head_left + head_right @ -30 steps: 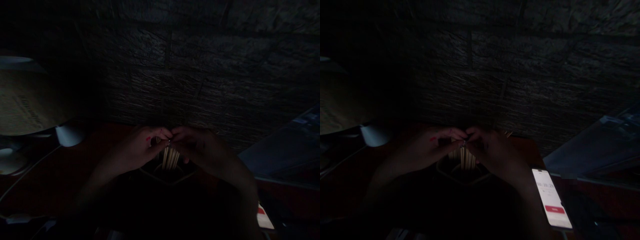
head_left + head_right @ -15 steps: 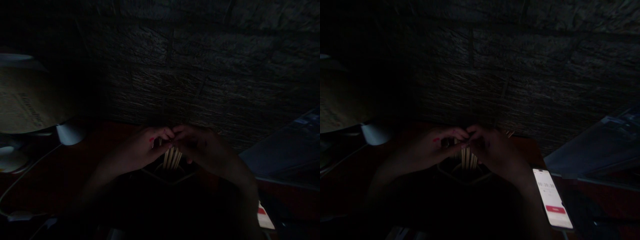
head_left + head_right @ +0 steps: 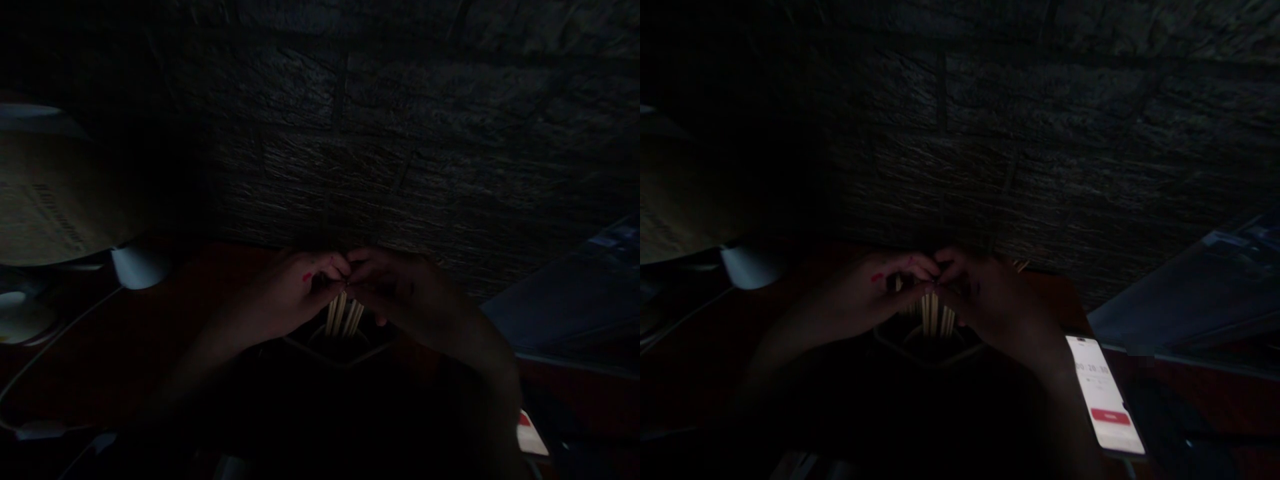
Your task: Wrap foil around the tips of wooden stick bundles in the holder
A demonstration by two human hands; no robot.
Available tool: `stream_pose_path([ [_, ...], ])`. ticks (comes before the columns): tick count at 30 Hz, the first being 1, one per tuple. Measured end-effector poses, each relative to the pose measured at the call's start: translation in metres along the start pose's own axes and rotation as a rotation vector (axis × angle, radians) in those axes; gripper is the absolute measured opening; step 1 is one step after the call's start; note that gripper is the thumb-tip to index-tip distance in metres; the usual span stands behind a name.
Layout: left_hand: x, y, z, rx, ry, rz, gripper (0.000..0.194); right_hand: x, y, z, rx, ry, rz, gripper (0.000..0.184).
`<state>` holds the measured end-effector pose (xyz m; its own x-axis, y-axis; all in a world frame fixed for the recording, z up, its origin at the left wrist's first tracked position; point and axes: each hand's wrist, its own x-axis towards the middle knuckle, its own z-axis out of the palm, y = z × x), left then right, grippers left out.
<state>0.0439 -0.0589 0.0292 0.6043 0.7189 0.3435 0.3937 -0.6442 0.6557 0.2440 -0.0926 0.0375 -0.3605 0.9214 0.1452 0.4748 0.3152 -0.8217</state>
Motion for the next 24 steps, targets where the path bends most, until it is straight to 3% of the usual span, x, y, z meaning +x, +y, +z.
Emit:
stream_pose_path([
  [12,-0.0018,-0.0012,-0.0022,-0.100,-0.032,-0.027,0.013,-0.0014,0.0041,-0.0041,-0.019,-0.015,0.003,0.022],
  [24,-0.0019,0.0004,-0.0031,-0.058,-0.026,-0.011,0.016,0.0024,0.0023,-0.0013,-0.063,-0.032,-0.029,0.014],
])
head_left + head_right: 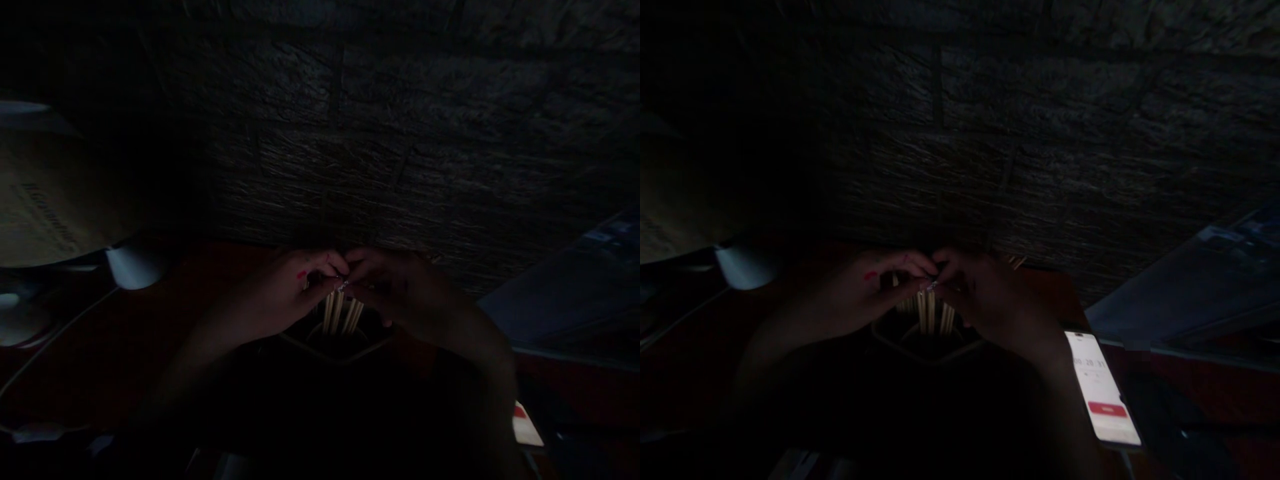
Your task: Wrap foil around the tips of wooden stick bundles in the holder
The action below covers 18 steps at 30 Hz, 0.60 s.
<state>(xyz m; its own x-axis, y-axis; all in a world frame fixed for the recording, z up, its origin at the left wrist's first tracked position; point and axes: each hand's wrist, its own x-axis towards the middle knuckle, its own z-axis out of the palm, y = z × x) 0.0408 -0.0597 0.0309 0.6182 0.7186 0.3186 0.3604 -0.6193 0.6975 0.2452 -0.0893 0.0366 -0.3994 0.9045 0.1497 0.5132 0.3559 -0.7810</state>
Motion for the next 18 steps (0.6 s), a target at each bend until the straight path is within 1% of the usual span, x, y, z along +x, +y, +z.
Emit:
stream_pose_path([
  [4,0.001,0.001,-0.002,0.067,-0.011,0.022,0.015,0.000,-0.004,-0.003,-0.042,-0.032,-0.001,0.015],
  [11,0.003,0.002,-0.005,0.102,-0.048,0.018,0.015,-0.002,-0.013,-0.006,-0.081,-0.026,-0.021,0.020],
  [14,0.001,0.000,-0.005,0.099,-0.056,-0.001,0.016,-0.003,-0.012,-0.004,-0.034,-0.026,0.010,0.022],
  [18,-0.001,-0.002,-0.005,0.108,-0.049,0.008,0.016,-0.003,-0.009,-0.002,0.087,0.011,0.034,0.027],
])
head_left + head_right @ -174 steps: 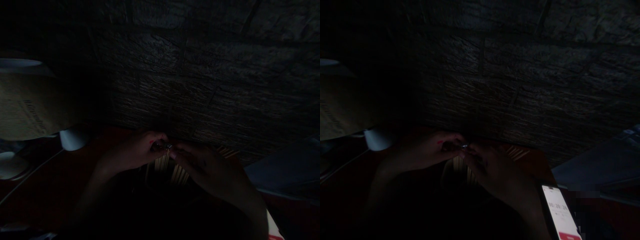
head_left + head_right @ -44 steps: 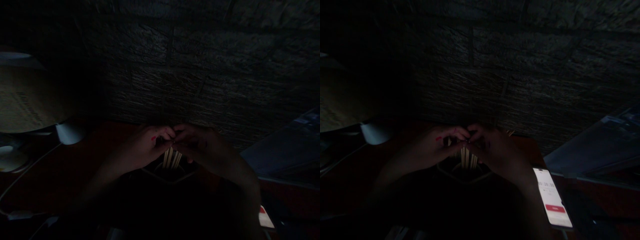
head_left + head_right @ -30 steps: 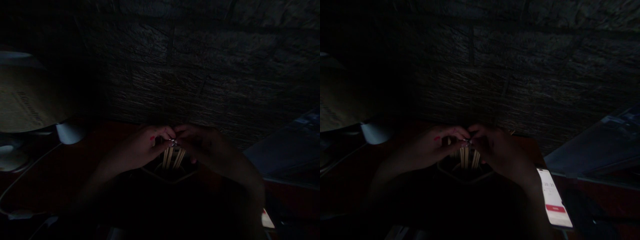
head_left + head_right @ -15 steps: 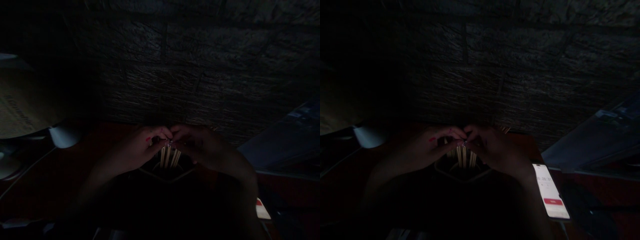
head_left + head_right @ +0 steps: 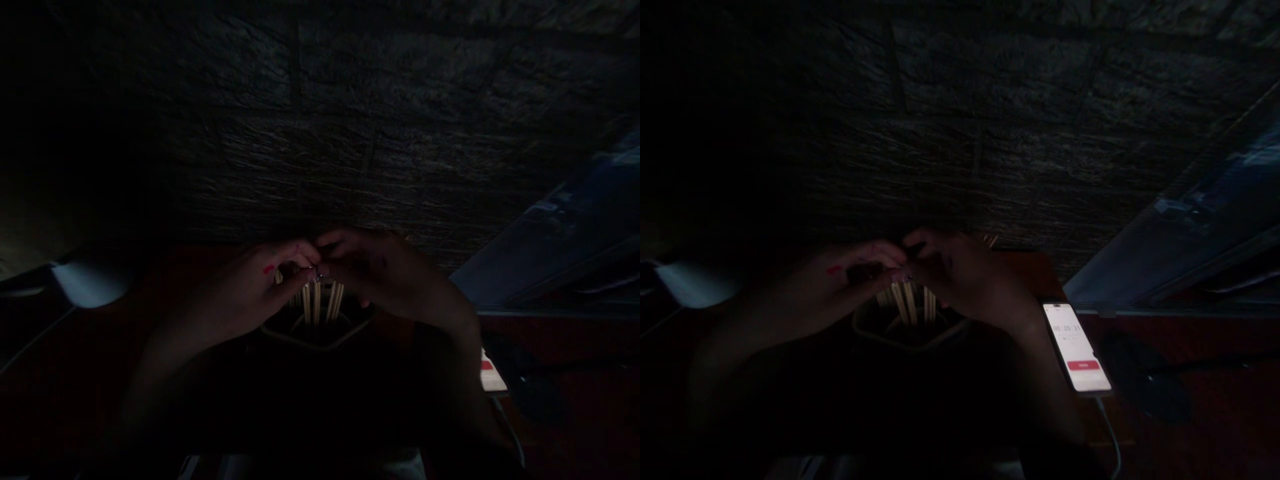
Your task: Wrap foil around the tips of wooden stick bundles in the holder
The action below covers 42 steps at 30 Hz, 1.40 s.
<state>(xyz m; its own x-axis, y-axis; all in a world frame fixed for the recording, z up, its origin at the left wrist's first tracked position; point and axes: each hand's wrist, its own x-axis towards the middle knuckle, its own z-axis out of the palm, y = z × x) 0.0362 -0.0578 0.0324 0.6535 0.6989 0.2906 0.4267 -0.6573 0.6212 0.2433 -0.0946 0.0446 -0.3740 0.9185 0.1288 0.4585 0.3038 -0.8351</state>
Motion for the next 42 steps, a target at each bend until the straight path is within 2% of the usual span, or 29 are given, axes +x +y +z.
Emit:
stream_pose_path([
  [4,0.001,0.000,0.002,0.011,0.016,0.022,0.017,0.002,0.002,0.001,0.040,-0.019,0.029,0.033],
  [11,-0.001,-0.001,0.002,-0.038,0.008,-0.013,0.019,0.002,0.005,0.000,0.091,-0.067,0.007,0.017],
  [17,0.000,0.001,0.002,-0.093,0.012,-0.014,0.015,0.003,0.007,0.000,0.126,-0.043,0.026,0.029],
  [24,0.001,0.003,0.002,-0.118,0.024,-0.033,0.014,0.001,0.012,0.002,0.039,0.028,0.014,0.032],
  [29,-0.004,0.006,-0.003,-0.140,-0.008,-0.114,0.023,-0.001,0.006,0.002,0.032,-0.033,0.065,0.040],
  [35,-0.004,-0.001,0.002,-0.135,-0.038,-0.075,0.019,0.001,0.005,0.005,-0.148,-0.083,0.029,0.025],
  [42,-0.002,-0.010,0.011,-0.122,-0.037,-0.052,0.017,0.005,0.006,0.008,-0.154,-0.101,0.051,0.018],
])
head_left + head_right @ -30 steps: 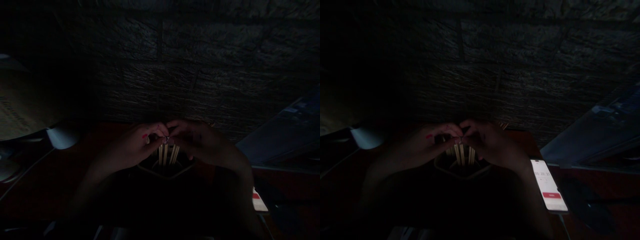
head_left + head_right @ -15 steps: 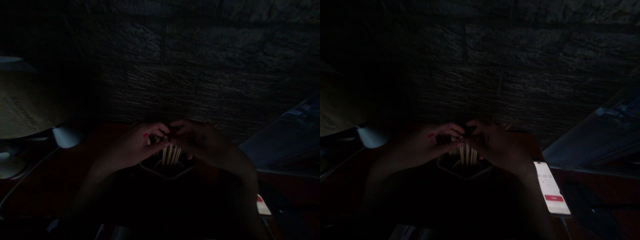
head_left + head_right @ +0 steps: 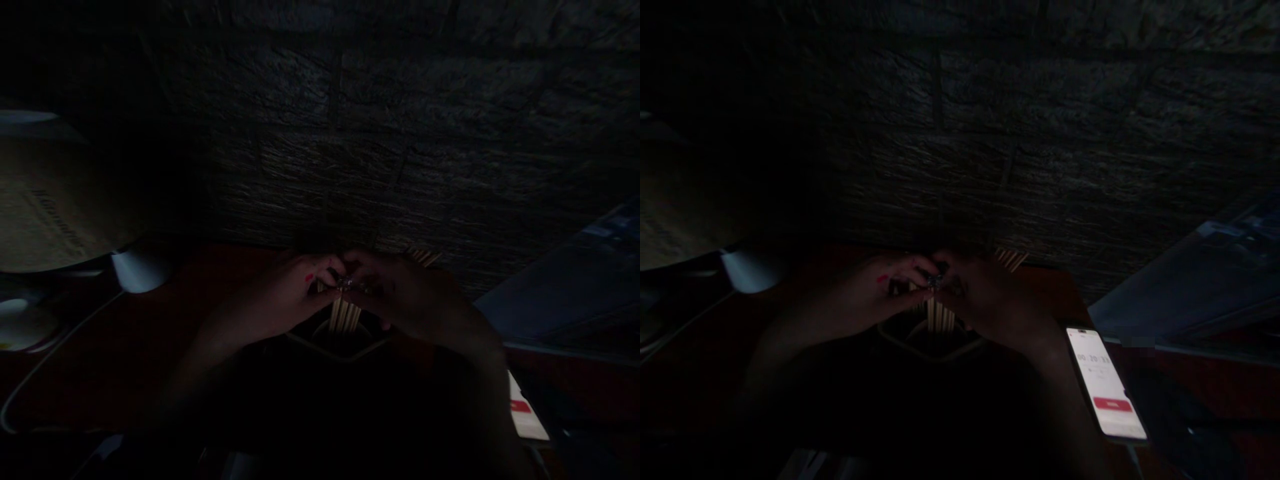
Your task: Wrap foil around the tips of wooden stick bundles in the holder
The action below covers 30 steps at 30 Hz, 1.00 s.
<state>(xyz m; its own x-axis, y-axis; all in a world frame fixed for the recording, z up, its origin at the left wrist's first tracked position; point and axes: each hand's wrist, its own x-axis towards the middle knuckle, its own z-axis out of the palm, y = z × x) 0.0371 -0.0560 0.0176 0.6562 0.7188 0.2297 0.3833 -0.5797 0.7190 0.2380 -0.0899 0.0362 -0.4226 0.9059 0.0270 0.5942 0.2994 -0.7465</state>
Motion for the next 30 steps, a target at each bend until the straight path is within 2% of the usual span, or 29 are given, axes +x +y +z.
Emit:
stream_pose_path([
  [3,-0.001,0.002,-0.003,-0.034,0.017,-0.033,0.020,-0.001,-0.001,0.001,0.049,0.011,-0.004,0.030],
  [6,-0.009,0.009,-0.008,-0.048,0.052,-0.078,0.024,-0.010,0.001,0.000,0.117,0.096,0.009,0.047],
  [9,-0.026,0.014,-0.005,-0.027,0.197,-0.091,0.021,-0.029,0.005,-0.002,0.148,0.253,-0.007,0.054],
  [13,-0.050,0.008,0.026,-0.125,0.454,-0.103,0.024,-0.061,0.016,0.004,0.165,0.503,-0.074,0.033],
  [16,-0.055,-0.002,0.056,-0.269,0.558,-0.077,0.035,-0.070,0.030,0.020,0.192,0.589,-0.070,0.022],
  [19,-0.049,-0.012,0.073,-0.348,0.621,-0.075,0.038,-0.061,0.046,0.038,0.273,0.533,-0.088,0.027],
  [21,-0.045,-0.015,0.074,-0.357,0.601,-0.083,0.038,-0.050,0.055,0.048,0.327,0.506,-0.100,0.032],
  [23,-0.042,-0.015,0.071,-0.356,0.515,-0.072,0.038,-0.039,0.059,0.052,0.353,0.487,-0.124,0.036],
  [26,-0.040,-0.011,0.064,-0.317,0.389,-0.050,0.034,-0.027,0.061,0.051,0.377,0.467,-0.139,0.040],
  [30,-0.033,-0.008,0.056,-0.286,0.340,-0.049,0.024,-0.016,0.061,0.045,0.412,0.355,-0.185,0.034],
])
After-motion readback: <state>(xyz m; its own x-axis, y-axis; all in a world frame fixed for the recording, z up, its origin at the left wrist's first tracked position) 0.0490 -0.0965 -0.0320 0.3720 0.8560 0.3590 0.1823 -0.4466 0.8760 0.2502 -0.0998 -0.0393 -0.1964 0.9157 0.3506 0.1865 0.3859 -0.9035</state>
